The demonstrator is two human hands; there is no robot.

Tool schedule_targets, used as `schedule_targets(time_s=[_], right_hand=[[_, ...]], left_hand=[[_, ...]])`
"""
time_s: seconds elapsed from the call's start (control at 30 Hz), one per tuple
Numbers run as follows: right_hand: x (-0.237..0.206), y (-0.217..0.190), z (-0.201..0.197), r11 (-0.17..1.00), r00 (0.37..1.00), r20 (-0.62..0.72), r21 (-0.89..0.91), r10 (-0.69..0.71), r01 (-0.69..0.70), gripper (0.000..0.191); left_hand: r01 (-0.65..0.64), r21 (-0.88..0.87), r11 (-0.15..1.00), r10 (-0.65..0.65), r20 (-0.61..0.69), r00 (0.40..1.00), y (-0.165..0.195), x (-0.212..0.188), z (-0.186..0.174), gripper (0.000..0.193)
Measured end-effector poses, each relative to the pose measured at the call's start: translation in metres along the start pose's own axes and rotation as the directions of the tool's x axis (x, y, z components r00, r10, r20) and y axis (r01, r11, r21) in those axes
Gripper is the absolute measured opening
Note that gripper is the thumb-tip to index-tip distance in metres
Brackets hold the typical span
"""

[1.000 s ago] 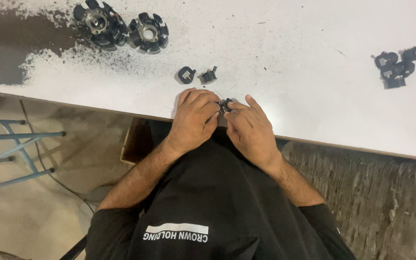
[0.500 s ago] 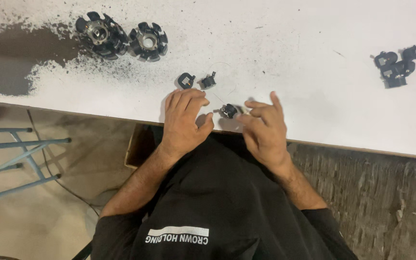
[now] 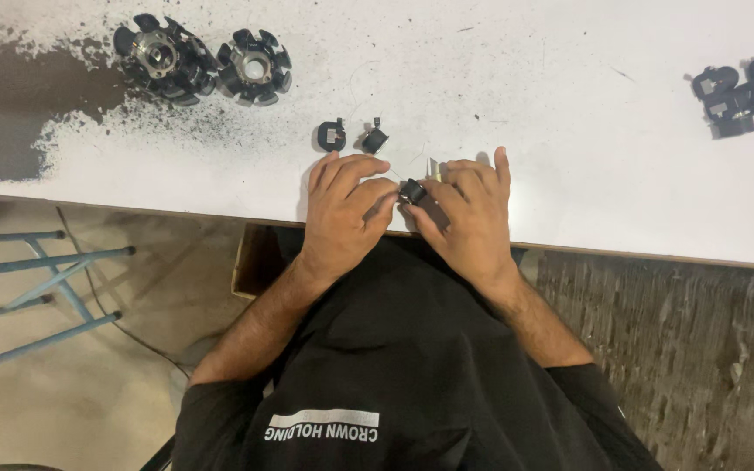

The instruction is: The person sits at a white workbench and assembles small black plastic components, pressing small brass-colored inserts into each plastic part by hand. They work through the parts one at a time, setting finished pieces aside on the bench and picking up the next component.

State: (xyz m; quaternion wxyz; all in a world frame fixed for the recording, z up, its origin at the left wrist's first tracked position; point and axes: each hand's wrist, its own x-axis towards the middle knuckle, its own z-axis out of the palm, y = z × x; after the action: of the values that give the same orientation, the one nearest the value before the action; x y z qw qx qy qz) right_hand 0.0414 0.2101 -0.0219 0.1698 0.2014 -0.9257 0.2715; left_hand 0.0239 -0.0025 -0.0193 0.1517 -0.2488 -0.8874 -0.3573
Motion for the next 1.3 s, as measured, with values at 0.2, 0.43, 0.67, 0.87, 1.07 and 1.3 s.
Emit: schedule_targets(time_s=[0.2, 0.43, 0.67, 0.87, 1.07, 1.3], right_hand=[[-0.003, 0.000, 0.002, 1.000, 1.000, -0.013, 0.007, -0.015, 0.015, 0.038], [-0.002, 0.002, 0.001, 1.000, 0.999, -0.028, 0.015, -0.016, 0.016, 0.035], [-0.002, 0.003, 0.001, 0.999, 1.000, -0.009, 0.045, -0.015, 0.015, 0.036], [0.000, 0.006, -0.002, 0.995, 0.997, 0.036, 0.074, -0.068, 0.065, 0.037], [0.000, 0.006, 0.000, 0.997, 0.997, 0.057, 0.056, -0.058, 0.055, 0.038], [-0.001, 0.008, 0.000, 0.998, 0.997, 0.065, 0.063, -0.032, 0.028, 0.036]], left_hand=[[-0.030, -0.007, 1.000, 0.030, -0.006, 1.000, 0.004, 0.000, 0.001, 0.023], [-0.102, 0.056, 0.993, 0.104, -0.044, 0.994, 0.000, -0.004, 0.002, 0.019], [-0.311, 0.249, 0.917, 0.312, 0.036, 0.950, 0.003, 0.001, 0.002, 0.015], [-0.217, 0.105, 0.970, 0.214, 0.039, 0.976, 0.010, 0.011, -0.010, 0.015], [0.187, -0.241, 0.952, -0.150, 0.163, 0.975, 0.014, 0.014, -0.017, 0.010], [0.312, -0.353, 0.882, -0.231, 0.252, 0.940, 0.012, 0.013, -0.023, 0.007]])
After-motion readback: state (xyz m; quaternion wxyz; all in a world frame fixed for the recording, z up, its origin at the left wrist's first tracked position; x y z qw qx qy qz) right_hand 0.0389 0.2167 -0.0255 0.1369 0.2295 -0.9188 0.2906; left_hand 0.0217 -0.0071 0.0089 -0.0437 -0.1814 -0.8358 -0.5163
